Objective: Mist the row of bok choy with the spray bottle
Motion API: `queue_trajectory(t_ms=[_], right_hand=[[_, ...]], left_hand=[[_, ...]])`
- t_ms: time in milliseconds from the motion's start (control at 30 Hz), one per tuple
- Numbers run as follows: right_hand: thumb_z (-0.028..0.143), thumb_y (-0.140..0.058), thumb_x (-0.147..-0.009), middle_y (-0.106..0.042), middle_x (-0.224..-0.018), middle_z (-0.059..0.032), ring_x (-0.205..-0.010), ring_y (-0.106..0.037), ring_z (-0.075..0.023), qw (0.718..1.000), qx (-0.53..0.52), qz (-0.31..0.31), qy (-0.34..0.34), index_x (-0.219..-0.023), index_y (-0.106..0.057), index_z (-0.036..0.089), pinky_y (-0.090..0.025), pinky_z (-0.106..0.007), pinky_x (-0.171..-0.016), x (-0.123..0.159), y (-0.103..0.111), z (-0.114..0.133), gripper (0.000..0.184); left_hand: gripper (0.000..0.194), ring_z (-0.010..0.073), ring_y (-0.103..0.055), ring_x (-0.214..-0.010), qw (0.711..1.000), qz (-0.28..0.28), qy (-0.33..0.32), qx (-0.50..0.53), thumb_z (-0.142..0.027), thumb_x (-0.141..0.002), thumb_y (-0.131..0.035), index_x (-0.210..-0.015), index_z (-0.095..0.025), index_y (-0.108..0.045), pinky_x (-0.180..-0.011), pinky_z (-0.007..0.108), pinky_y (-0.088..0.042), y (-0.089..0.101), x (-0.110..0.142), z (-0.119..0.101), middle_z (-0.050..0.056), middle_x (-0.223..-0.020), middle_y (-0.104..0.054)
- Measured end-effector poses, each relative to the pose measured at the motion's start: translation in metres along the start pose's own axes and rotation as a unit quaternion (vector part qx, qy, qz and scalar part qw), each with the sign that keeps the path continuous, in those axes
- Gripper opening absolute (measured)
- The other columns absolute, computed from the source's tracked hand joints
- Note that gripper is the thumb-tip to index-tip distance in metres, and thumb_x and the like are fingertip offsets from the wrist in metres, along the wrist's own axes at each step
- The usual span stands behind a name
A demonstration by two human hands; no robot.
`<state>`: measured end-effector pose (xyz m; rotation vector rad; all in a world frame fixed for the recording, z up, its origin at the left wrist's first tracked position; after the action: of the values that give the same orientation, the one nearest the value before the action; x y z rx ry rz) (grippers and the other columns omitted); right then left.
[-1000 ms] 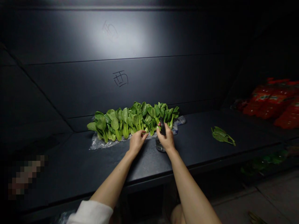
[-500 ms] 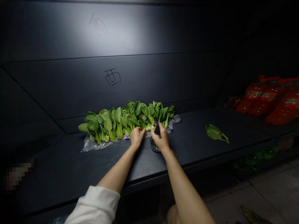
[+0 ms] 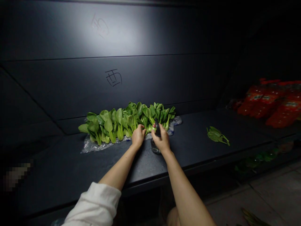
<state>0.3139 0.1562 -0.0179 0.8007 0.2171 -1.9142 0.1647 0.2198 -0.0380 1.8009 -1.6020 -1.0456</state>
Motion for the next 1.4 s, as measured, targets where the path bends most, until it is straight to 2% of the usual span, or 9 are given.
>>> queue_trajectory(t_ms=[133,367,567,700,867,1067,1267,1400], right_hand=[[0.035,-0.059,-0.081,-0.075,-0.100,-0.0099,-0.097,-0.071,-0.0266,1.000,0.007,-0.005,-0.001,-0.102,-0.065,0.021,-0.054,-0.040,-0.092,0.000,0.001,0.001,0.026],[0.036,-0.059,-0.081,-0.075,-0.101,-0.0099,-0.094,-0.072,-0.0267,1.000,0.015,-0.002,-0.008,-0.102,-0.065,0.020,-0.055,-0.040,-0.089,0.000,0.001,0.001,0.027],[0.037,-0.058,-0.080,-0.075,-0.098,-0.0102,-0.096,-0.071,-0.0274,1.000,0.009,-0.011,-0.002,-0.100,-0.065,0.021,-0.054,-0.042,-0.092,0.000,0.001,0.003,0.026],[0.037,-0.058,-0.080,-0.075,-0.098,-0.0099,-0.096,-0.071,-0.0274,1.000,0.008,-0.010,0.001,-0.099,-0.065,0.021,-0.054,-0.042,-0.092,0.000,0.001,0.004,0.026],[0.039,-0.059,-0.080,-0.075,-0.099,-0.0101,-0.094,-0.071,-0.0273,1.000,0.000,-0.005,0.002,-0.098,-0.065,0.022,-0.055,-0.041,-0.088,-0.001,0.000,0.004,0.026],[0.039,-0.057,-0.080,-0.075,-0.097,-0.0103,-0.091,-0.072,-0.0279,1.000,0.001,0.002,-0.013,-0.097,-0.065,0.021,-0.055,-0.041,-0.086,0.002,-0.002,0.008,0.026],[0.036,-0.055,-0.080,-0.075,-0.090,-0.0085,-0.084,-0.072,-0.0259,0.999,0.028,0.016,-0.014,-0.092,-0.064,0.021,-0.055,-0.037,-0.079,0.005,-0.001,0.017,0.021],[0.037,-0.056,-0.079,-0.075,-0.093,-0.0090,-0.087,-0.072,-0.0256,1.000,0.022,0.008,-0.020,-0.094,-0.064,0.021,-0.055,-0.037,-0.081,0.005,0.001,0.015,0.023]], left_hand=[[0.026,0.0190,-0.071,-0.076,0.999,0.022,-0.017,0.040,-0.025,-0.091,-0.059,-0.116,-0.019,-0.057,-0.075,0.027,-0.048,0.004,-0.002,0.006,0.007,-0.082,-0.074],[0.030,0.0169,-0.069,-0.067,0.995,0.028,-0.033,0.090,-0.023,-0.093,-0.055,-0.121,-0.012,-0.057,-0.072,0.026,-0.048,0.012,0.005,0.013,0.002,-0.068,-0.070],[0.018,0.0151,-0.068,-0.066,0.993,0.028,-0.035,0.105,-0.021,-0.091,-0.057,-0.103,-0.014,-0.068,-0.072,0.026,-0.048,0.015,0.009,0.014,0.003,-0.073,-0.072],[0.016,0.0159,-0.069,-0.074,0.992,0.002,-0.052,0.113,-0.021,-0.091,-0.056,-0.098,-0.016,-0.071,-0.074,0.026,-0.049,0.018,0.009,0.017,0.005,-0.084,-0.075],[0.019,0.0181,-0.070,-0.081,0.988,-0.033,-0.066,0.135,-0.022,-0.092,-0.054,-0.097,-0.016,-0.071,-0.077,0.028,-0.052,0.032,0.014,0.031,0.007,-0.092,-0.076],[0.021,0.0148,-0.068,-0.068,0.978,-0.064,-0.040,0.196,-0.025,-0.092,-0.053,-0.102,-0.015,-0.069,-0.070,0.026,-0.052,0.047,0.024,0.050,0.008,-0.094,-0.075],[0.022,0.0175,-0.069,-0.078,0.974,-0.091,-0.042,0.202,-0.026,-0.089,-0.056,-0.103,-0.014,-0.068,-0.077,0.030,-0.054,0.063,0.029,0.065,0.010,-0.099,-0.075],[0.022,0.0191,-0.070,-0.086,0.970,-0.115,-0.056,0.208,-0.027,-0.088,-0.056,-0.102,-0.016,-0.068,-0.083,0.033,-0.055,0.075,0.033,0.077,0.010,-0.100,-0.075]])
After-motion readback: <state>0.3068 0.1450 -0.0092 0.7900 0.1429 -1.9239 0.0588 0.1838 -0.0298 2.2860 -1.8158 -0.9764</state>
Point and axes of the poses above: each hand's wrist, its own x-axis away from the middle knuckle, its own y-axis out of the back of the hand, z = x × y, the point moved 6 cm from there along -x, towards the middle knuckle
